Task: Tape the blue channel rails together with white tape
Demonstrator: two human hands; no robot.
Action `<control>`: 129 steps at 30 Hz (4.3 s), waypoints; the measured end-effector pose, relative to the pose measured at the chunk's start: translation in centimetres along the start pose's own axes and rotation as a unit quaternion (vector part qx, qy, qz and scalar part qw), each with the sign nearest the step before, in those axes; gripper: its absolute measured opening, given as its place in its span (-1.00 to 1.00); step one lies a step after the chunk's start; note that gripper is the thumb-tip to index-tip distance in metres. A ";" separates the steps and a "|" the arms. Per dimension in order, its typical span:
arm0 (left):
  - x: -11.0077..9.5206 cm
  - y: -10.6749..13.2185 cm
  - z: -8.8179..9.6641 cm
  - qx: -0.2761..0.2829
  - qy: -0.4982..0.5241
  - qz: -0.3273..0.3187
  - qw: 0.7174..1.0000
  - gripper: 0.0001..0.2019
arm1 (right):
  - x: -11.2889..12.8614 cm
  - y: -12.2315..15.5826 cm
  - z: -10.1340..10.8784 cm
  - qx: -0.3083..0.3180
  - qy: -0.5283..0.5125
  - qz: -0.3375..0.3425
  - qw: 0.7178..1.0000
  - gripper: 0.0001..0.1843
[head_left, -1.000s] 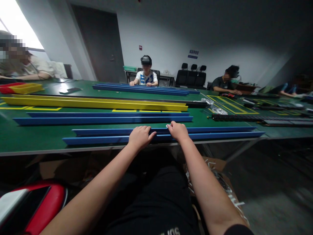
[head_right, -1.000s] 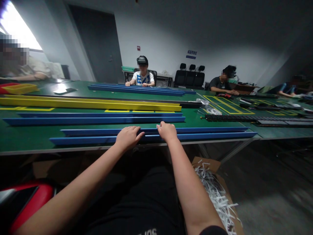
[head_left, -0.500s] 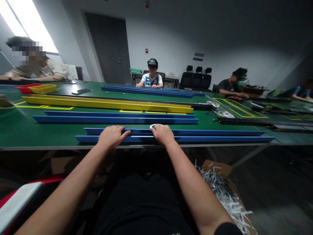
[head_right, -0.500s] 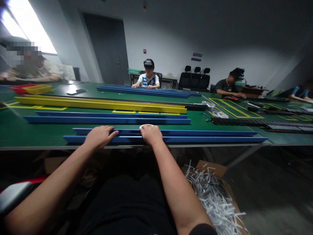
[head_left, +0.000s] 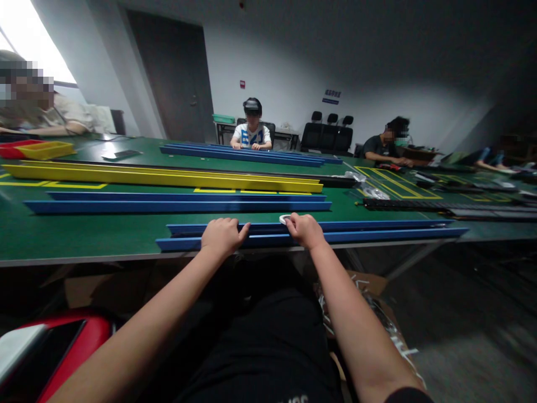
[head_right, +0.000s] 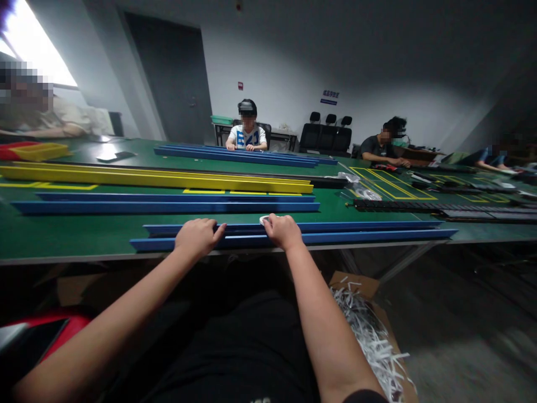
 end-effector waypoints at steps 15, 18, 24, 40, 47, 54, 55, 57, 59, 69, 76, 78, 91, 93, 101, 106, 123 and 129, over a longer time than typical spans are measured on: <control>-10.1 -1.5 1.8 -0.022 0.077 -0.065 0.995 -0.30 | -10.8 2.6 2.7 -0.009 0.016 -0.074 0.997 -0.57; -8.7 -1.2 1.7 -0.023 0.074 -0.092 0.993 -0.34 | -10.8 2.4 2.7 -0.016 0.020 -0.095 0.995 -0.54; -1.5 -1.2 -1.0 0.058 0.039 -0.054 0.996 -0.27 | -9.0 1.4 2.2 -0.028 0.022 -0.099 0.994 -0.49; 1.7 -1.4 -1.1 0.013 0.105 -0.046 0.993 -0.57 | 5.7 -4.1 -0.9 -0.051 -0.145 0.059 0.986 -0.50; -1.3 -3.8 0.4 -0.055 0.301 -0.131 0.943 -0.63 | 7.5 -4.5 -2.0 -0.014 -0.247 0.132 0.960 -0.65; -1.4 -4.7 -1.1 -0.051 0.331 -0.127 0.934 -0.77 | 6.9 -4.7 -2.0 -0.031 -0.350 0.161 0.922 -0.76; -1.2 -4.6 -1.4 -0.045 0.333 -0.118 0.934 -0.77 | 6.8 -4.8 -2.2 -0.026 -0.357 0.160 0.920 -0.79; -0.9 -4.5 -1.7 -0.036 0.337 -0.101 0.935 -0.77 | 6.6 -5.1 -2.7 -0.014 -0.370 0.154 0.916 -0.80; -0.7 -4.5 -1.9 -0.031 0.342 -0.090 0.935 -0.76 | 6.3 -5.3 -3.0 -0.007 -0.381 0.141 0.914 -0.78; 0.1 -4.3 -1.2 -0.047 0.343 -0.063 0.936 -0.71 | 5.7 -5.1 -1.5 -0.065 -0.347 0.150 0.923 -0.70; 0.4 -4.3 -1.0 -0.051 0.359 -0.051 0.931 -0.67 | 5.4 -5.4 -1.6 -0.078 -0.338 0.148 0.926 -0.76; 0.4 -4.3 -1.0 -0.048 0.365 -0.050 0.929 -0.67 | 4.8 -5.6 -1.9 -0.079 -0.362 0.129 0.920 -0.77; 0.6 -4.9 -2.6 -0.001 0.371 -0.026 0.928 -0.77 | 1.2 -6.5 -3.6 -0.099 -0.470 0.009 0.877 -0.77; 0.5 -4.9 -2.6 0.002 0.377 -0.030 0.926 -0.78 | 1.2 -6.5 -3.6 -0.100 -0.477 0.010 0.873 -0.77; 0.3 -5.2 -2.4 -0.007 0.400 -0.039 0.916 -0.76 | 2.3 -6.3 -2.9 -0.084 -0.497 0.028 0.863 -0.74; 0.1 -5.2 -2.4 -0.004 0.392 -0.048 0.919 -0.76 | 2.5 -6.2 -2.8 -0.079 -0.511 0.033 0.855 -0.70; 0.2 -5.0 -1.3 -0.044 0.373 -0.070 0.924 -0.68 | 4.5 -6.3 -4.6 0.046 -0.459 0.068 0.885 -0.69; 0.3 -4.9 -0.8 -0.066 0.381 -0.070 0.919 -0.70 | 4.3 -6.4 -5.4 0.056 -0.439 0.055 0.895 -0.73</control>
Point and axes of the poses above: each hand's wrist, its own y-axis away from the middle knuckle, its own z-axis out of the back of the hand, x = y × z, the point moved 10 cm from there along -y, towards the middle knuckle, and after that the axes turned 13 degrees about -y, right-handed, at the moved point
